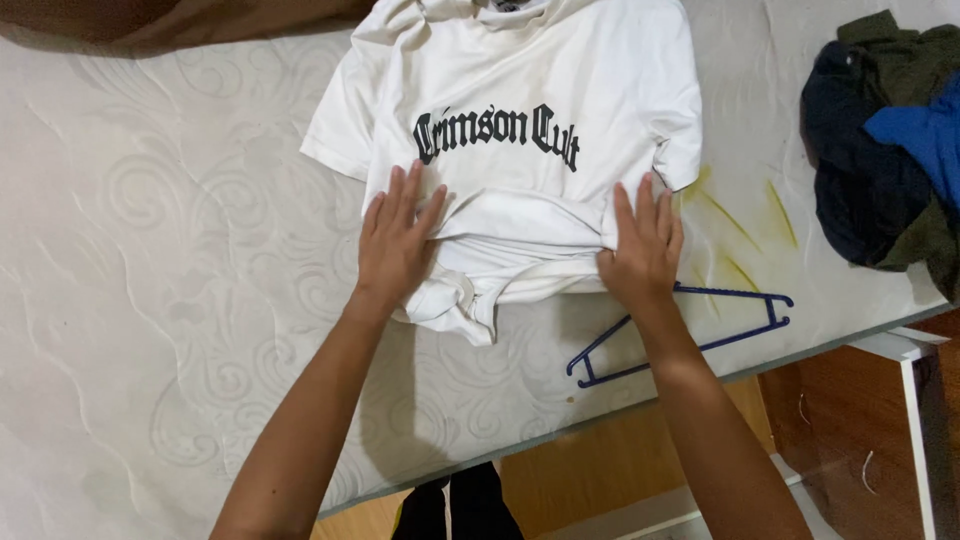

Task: Hang a blue shirt on a hanger and place it in the closet, then fold a white t-shirt on the bed.

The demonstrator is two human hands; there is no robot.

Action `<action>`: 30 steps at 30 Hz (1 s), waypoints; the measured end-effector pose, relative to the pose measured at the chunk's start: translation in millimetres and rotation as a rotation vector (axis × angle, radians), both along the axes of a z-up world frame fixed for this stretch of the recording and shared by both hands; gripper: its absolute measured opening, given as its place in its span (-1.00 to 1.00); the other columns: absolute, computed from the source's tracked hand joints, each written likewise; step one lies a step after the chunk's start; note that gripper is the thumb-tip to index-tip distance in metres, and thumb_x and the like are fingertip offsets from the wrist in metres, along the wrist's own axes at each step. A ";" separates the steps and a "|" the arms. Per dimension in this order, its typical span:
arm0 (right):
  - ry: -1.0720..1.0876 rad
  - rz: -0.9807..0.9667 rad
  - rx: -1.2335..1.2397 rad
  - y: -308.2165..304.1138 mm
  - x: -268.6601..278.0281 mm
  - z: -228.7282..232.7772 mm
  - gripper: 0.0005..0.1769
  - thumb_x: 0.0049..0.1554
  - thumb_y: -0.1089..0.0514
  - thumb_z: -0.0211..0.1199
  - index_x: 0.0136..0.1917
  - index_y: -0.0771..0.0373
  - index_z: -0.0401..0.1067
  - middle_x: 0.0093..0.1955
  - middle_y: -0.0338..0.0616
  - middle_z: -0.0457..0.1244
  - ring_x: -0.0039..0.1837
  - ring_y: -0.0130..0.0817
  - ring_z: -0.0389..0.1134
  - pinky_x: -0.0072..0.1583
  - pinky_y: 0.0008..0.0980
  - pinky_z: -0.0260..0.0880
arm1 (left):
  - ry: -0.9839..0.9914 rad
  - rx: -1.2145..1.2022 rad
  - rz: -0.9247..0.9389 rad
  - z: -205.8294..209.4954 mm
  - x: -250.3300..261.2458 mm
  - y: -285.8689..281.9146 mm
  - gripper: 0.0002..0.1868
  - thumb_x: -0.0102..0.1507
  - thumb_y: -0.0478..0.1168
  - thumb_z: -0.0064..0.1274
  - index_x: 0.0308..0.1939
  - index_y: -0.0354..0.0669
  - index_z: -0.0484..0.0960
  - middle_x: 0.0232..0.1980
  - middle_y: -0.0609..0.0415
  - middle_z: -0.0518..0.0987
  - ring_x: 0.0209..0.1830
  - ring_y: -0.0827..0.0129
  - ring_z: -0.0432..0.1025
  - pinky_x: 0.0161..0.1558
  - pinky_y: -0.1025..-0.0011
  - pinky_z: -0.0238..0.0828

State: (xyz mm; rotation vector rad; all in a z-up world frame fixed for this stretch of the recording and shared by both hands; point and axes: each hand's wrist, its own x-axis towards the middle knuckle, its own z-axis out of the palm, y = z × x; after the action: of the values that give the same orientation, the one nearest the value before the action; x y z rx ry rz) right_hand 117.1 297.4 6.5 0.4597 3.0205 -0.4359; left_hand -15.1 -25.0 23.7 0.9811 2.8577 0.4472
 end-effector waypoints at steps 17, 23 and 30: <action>0.190 -0.006 -0.047 -15.8 -45.0 21.5 -0.39 0.20 0.24 0.30 0.52 0.14 0.38 0.73 -0.04 -0.06 0.66 0.01 -0.06 0.59 0.01 -0.19 | 0.182 0.160 0.137 0.6 -12.0 64.6 -0.41 0.25 -0.26 0.25 0.38 -0.14 0.51 0.60 -0.03 0.21 0.58 0.02 0.16 0.38 -0.03 0.15; 0.118 0.234 -0.185 -44.4 -20.4 36.3 -0.25 0.04 0.13 0.35 0.50 0.14 0.32 0.72 0.05 -0.21 0.66 0.15 -0.18 0.51 0.31 -0.34 | -0.026 0.198 0.021 11.4 39.2 70.2 -0.25 0.25 -0.15 0.22 0.47 -0.22 0.31 0.67 -0.20 0.00 0.64 -0.13 0.00 0.43 -0.14 0.10; 0.082 0.317 -0.120 -63.6 33.7 -3.9 -0.18 -0.04 0.21 0.35 0.52 0.16 0.36 0.71 -0.05 -0.11 0.67 0.11 -0.13 0.51 0.27 -0.24 | -0.227 0.078 -0.081 -4.6 95.7 50.0 0.00 0.03 -0.06 0.28 0.49 -0.34 0.23 0.62 -0.18 0.03 0.61 -0.07 -0.05 0.45 0.03 0.04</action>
State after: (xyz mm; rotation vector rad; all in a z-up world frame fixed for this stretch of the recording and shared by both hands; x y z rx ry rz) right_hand 150.8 233.8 2.6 -0.0470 3.0422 -0.6187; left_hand 80.6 25.0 19.0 0.9839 2.6071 0.6229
